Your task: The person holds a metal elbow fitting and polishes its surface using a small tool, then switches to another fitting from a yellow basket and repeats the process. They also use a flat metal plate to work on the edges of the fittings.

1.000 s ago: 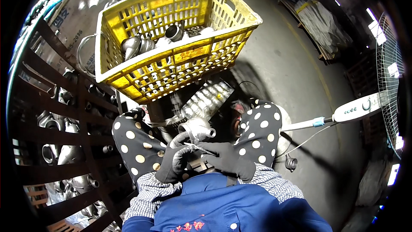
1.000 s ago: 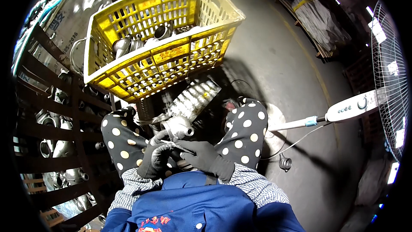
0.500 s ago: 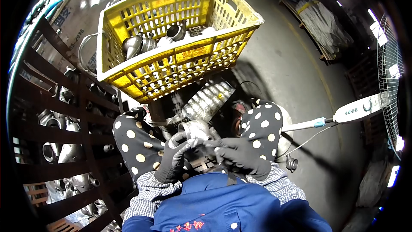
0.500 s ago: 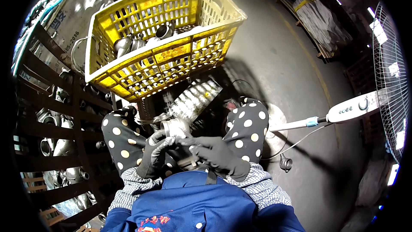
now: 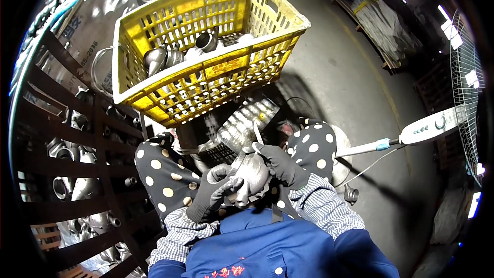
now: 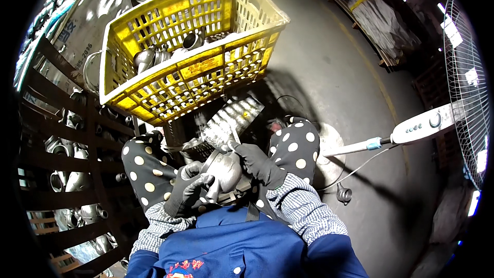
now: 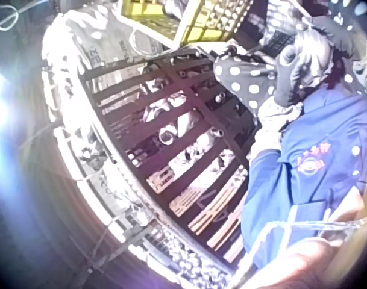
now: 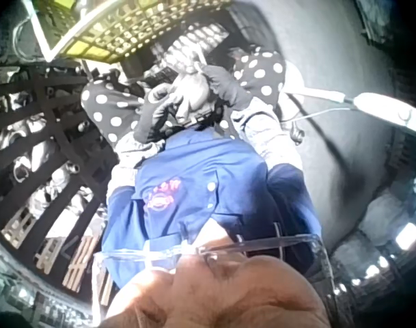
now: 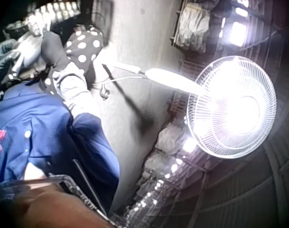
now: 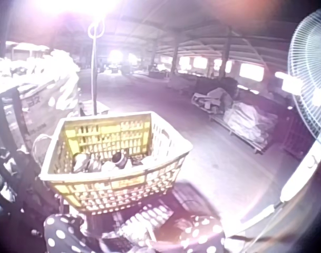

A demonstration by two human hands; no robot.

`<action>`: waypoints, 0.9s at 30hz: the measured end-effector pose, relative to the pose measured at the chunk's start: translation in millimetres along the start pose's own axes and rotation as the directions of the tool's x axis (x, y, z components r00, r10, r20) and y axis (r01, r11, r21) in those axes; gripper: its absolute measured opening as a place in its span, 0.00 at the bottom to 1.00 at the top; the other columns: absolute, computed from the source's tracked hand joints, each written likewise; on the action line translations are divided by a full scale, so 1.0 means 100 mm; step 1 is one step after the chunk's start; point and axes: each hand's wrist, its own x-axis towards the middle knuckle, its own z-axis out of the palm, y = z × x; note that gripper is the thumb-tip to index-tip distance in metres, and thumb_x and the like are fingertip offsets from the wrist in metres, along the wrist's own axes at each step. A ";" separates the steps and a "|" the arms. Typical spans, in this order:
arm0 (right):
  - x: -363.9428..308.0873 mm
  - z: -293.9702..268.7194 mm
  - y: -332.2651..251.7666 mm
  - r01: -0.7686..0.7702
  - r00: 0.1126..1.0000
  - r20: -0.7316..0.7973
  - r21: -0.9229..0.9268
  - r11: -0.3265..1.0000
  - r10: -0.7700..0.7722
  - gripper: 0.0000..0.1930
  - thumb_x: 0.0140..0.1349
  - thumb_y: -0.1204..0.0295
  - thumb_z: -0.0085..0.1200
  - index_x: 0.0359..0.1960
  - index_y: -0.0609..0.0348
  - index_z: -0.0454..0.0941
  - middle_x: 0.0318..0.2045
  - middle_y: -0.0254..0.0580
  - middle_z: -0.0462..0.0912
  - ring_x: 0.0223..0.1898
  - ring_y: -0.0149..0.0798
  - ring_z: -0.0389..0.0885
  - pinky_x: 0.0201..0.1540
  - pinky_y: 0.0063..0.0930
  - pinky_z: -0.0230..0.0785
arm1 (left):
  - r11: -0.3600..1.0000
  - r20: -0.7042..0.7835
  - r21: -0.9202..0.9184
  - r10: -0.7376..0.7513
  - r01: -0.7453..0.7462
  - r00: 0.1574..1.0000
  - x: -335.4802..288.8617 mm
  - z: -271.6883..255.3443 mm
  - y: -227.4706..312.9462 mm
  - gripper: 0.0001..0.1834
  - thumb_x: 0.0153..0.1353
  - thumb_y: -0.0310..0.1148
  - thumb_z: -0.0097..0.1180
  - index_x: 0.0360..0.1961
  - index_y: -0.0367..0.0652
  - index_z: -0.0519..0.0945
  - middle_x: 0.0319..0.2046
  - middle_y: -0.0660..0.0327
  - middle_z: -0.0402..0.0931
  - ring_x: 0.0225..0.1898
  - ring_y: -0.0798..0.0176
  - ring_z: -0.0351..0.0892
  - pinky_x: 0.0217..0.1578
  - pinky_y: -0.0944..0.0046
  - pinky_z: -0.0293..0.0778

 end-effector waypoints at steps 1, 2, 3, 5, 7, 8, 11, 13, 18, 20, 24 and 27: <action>0.05 -0.13 0.08 0.027 1.000 0.006 -0.095 0.995 -0.027 0.19 0.67 0.60 0.47 0.50 0.65 0.75 0.37 0.39 0.81 0.37 0.29 0.79 0.41 0.22 0.71 | 0.999 0.001 0.034 0.004 -0.004 1.000 0.02 0.03 0.00 0.05 0.58 0.27 0.60 0.33 0.38 0.77 0.27 0.69 0.75 0.29 0.79 0.71 0.31 0.77 0.68; 0.04 -0.07 0.08 0.006 1.000 -0.020 -0.099 0.995 -0.008 0.18 0.66 0.61 0.48 0.48 0.63 0.76 0.33 0.35 0.79 0.31 0.25 0.75 0.33 0.19 0.66 | 0.999 -0.033 -0.013 0.042 -0.043 0.999 0.02 0.02 -0.05 0.08 0.59 0.29 0.59 0.26 0.41 0.74 0.23 0.71 0.73 0.25 0.80 0.68 0.27 0.77 0.65; -0.03 0.04 0.01 -0.011 0.999 -0.050 -0.104 0.994 0.006 0.16 0.65 0.62 0.50 0.46 0.62 0.77 0.29 0.31 0.78 0.25 0.21 0.71 0.26 0.17 0.62 | 0.999 -0.062 -0.021 0.034 -0.035 0.998 0.02 0.02 -0.05 0.12 0.60 0.30 0.59 0.22 0.44 0.70 0.21 0.71 0.70 0.23 0.80 0.65 0.25 0.77 0.63; -0.07 0.08 -0.01 -0.054 0.994 -0.093 -0.069 0.996 0.048 0.14 0.63 0.63 0.52 0.44 0.60 0.78 0.24 0.26 0.76 0.18 0.18 0.67 0.17 0.15 0.56 | 1.000 -0.081 -0.025 0.015 -0.017 0.997 0.06 -0.03 -0.03 0.14 0.61 0.31 0.57 0.20 0.43 0.68 0.18 0.68 0.70 0.18 0.76 0.68 0.18 0.75 0.65; -0.04 -0.03 0.05 -0.106 0.988 -0.114 0.014 0.994 0.107 0.13 0.63 0.64 0.53 0.44 0.59 0.78 0.21 0.25 0.73 0.15 0.18 0.64 0.15 0.15 0.53 | 0.995 -0.124 -0.069 0.057 -0.066 0.991 0.12 0.02 0.01 0.14 0.60 0.32 0.58 0.20 0.43 0.69 0.18 0.70 0.69 0.18 0.79 0.64 0.19 0.76 0.61; 0.01 -0.10 0.09 -0.115 0.983 -0.134 0.065 0.991 0.123 0.13 0.63 0.65 0.53 0.43 0.59 0.78 0.19 0.25 0.70 0.12 0.19 0.61 0.12 0.16 0.50 | 0.994 -0.106 -0.105 0.011 -0.022 0.994 0.12 0.07 0.07 0.12 0.60 0.31 0.58 0.23 0.42 0.71 0.19 0.70 0.70 0.19 0.78 0.66 0.20 0.77 0.62; 0.10 -0.26 0.20 -0.101 0.993 -0.037 0.207 0.973 0.111 0.12 0.65 0.68 0.48 0.44 0.63 0.74 0.34 0.39 0.79 0.33 0.32 0.78 0.35 0.25 0.71 | 0.972 -0.029 -0.233 0.013 -0.020 0.999 0.10 -0.02 0.03 0.08 0.59 0.29 0.58 0.35 0.38 0.74 0.27 0.66 0.75 0.24 0.76 0.72 0.27 0.76 0.69; 0.03 -0.15 0.09 -0.088 0.996 0.011 0.299 0.950 0.089 0.12 0.66 0.69 0.46 0.45 0.64 0.73 0.38 0.43 0.81 0.39 0.35 0.81 0.43 0.28 0.75 | 0.953 -0.042 -0.281 0.102 -0.110 0.994 0.10 -0.02 0.02 0.14 0.58 0.26 0.59 0.44 0.36 0.73 0.36 0.62 0.76 0.31 0.74 0.76 0.34 0.74 0.72; -0.03 -0.11 0.05 0.025 1.000 -0.013 0.406 0.913 -0.021 0.12 0.66 0.70 0.48 0.45 0.64 0.73 0.39 0.44 0.80 0.41 0.35 0.80 0.45 0.26 0.74 | 0.912 0.011 0.020 0.410 -0.410 0.912 0.06 0.06 0.12 0.29 0.54 0.20 0.57 0.59 0.34 0.66 0.58 0.53 0.67 0.61 0.58 0.65 0.60 0.61 0.62; -0.07 -0.09 0.00 0.061 0.996 -0.088 0.369 0.927 -0.030 0.12 0.65 0.70 0.49 0.45 0.65 0.74 0.38 0.43 0.80 0.39 0.35 0.80 0.45 0.26 0.73 | 0.692 0.246 0.466 0.497 -0.551 0.833 0.10 -0.04 0.17 0.32 0.52 0.20 0.55 0.61 0.35 0.65 0.60 0.50 0.65 0.63 0.53 0.63 0.63 0.56 0.58; -0.01 -0.17 0.10 0.088 0.991 -0.127 0.299 0.950 -0.052 0.12 0.66 0.69 0.48 0.45 0.64 0.74 0.37 0.42 0.80 0.37 0.34 0.80 0.41 0.27 0.75 | 0.364 0.387 0.620 0.629 -0.695 0.674 0.19 -0.04 0.14 0.29 0.54 0.24 0.56 0.60 0.41 0.67 0.60 0.47 0.65 0.61 0.45 0.64 0.60 0.53 0.61; -0.01 -0.22 0.12 0.101 0.983 -0.171 0.241 0.965 -0.060 0.11 0.66 0.69 0.48 0.44 0.64 0.74 0.35 0.42 0.80 0.36 0.34 0.80 0.39 0.26 0.75 | 0.323 0.314 0.597 0.748 -0.734 0.584 0.22 -0.02 -0.03 0.27 0.57 0.27 0.57 0.59 0.42 0.68 0.59 0.47 0.66 0.59 0.47 0.67 0.56 0.55 0.66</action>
